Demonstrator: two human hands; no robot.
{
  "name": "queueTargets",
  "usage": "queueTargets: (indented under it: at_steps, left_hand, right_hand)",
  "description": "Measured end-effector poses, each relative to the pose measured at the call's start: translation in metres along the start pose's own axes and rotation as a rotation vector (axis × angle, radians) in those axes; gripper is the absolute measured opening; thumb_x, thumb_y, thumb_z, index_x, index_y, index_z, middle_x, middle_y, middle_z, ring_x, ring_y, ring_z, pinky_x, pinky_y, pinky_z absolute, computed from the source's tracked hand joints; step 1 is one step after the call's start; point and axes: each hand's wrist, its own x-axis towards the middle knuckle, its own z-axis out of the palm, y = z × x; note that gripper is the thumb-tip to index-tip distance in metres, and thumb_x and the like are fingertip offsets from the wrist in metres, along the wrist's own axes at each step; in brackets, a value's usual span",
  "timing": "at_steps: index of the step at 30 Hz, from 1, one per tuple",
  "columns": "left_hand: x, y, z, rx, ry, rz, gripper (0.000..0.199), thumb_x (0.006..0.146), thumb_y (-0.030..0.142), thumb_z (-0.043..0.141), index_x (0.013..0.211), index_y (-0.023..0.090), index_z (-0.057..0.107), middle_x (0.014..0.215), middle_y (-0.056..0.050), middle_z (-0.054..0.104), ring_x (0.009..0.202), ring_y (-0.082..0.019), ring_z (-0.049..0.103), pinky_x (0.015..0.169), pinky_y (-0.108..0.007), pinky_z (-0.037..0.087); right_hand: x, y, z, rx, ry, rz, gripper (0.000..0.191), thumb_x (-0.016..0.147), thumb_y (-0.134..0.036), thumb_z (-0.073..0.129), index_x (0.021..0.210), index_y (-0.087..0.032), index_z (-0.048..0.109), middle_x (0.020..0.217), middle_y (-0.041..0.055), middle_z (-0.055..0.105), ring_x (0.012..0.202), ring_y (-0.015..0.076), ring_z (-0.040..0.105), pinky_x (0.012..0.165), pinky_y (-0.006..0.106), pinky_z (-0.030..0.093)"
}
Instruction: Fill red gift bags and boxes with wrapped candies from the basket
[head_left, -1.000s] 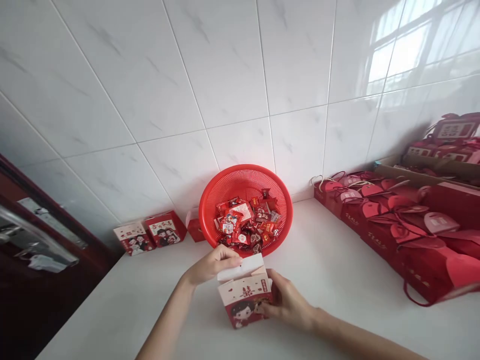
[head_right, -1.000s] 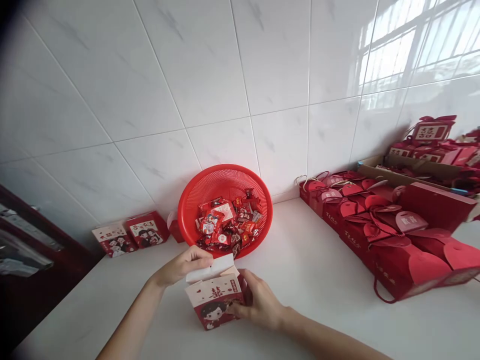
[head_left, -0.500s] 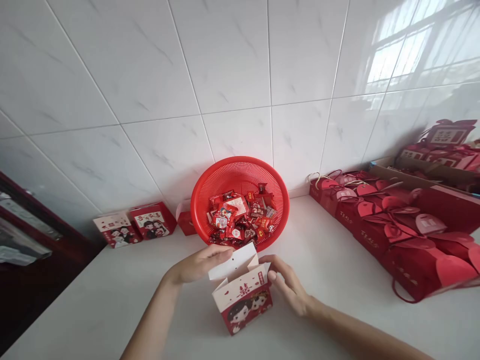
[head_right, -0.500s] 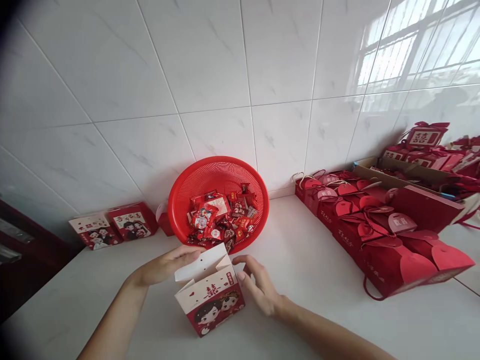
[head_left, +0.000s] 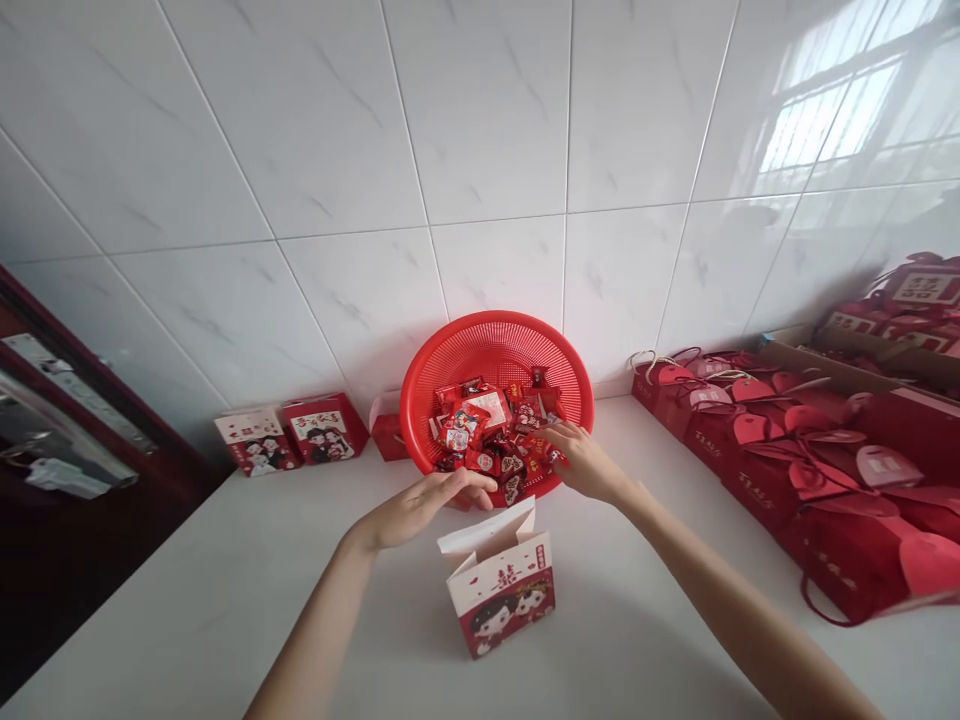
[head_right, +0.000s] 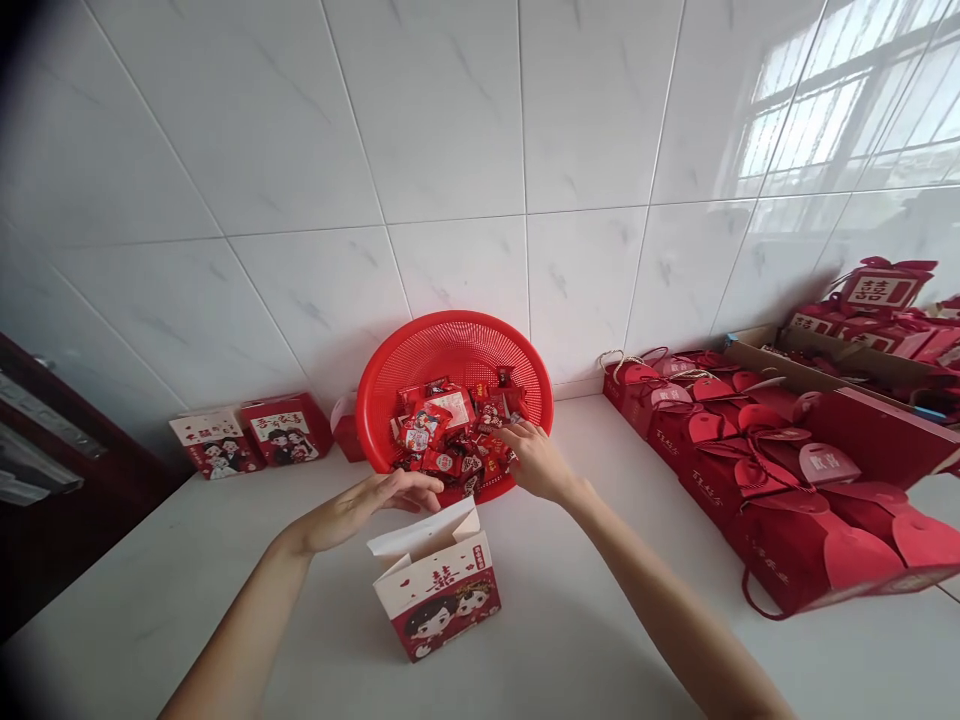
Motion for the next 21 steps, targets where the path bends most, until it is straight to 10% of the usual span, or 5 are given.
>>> queueTargets:
  at_steps: [8,15,21]
  left_hand:
    - [0.013,-0.015,0.004,0.019,-0.006,-0.059,0.068,0.09,0.076,0.045,0.118,0.022,0.074,0.107,-0.009,0.075,0.108,-0.026,0.066,0.104,-0.04,0.048]
    - [0.025,-0.022,0.012,0.025,0.011,-0.118,0.066,0.088,0.075,0.051,0.115,0.02,0.075,0.108,-0.01,0.075,0.111,-0.027,0.066,0.104,-0.039,0.047]
    - [0.045,-0.019,0.02,-0.062,0.269,-0.086,0.059,0.083,0.061,0.069,0.125,0.019,0.067,0.108,-0.009,0.074,0.1,-0.026,0.071,0.093,-0.038,0.055]
  right_hand:
    - [0.013,0.006,-0.008,0.01,-0.089,-0.005,0.058,0.085,-0.004,0.053,0.14,-0.021,0.061,0.115,0.0117,0.072,0.107,0.0275,0.063,0.096,0.042,0.05]
    - [0.024,0.01,-0.006,0.018,-0.086,-0.033,0.02,0.091,-0.016,0.064,0.106,-0.018,0.077,0.097,0.0118,0.072,0.095,0.0265,0.065,0.083,0.036,0.051]
    - [0.034,0.0,-0.02,0.157,0.025,-0.046,0.012,0.092,-0.021,0.066,0.1,-0.017,0.074,0.096,0.0089,0.072,0.089,0.0219,0.064,0.08,0.032,0.05]
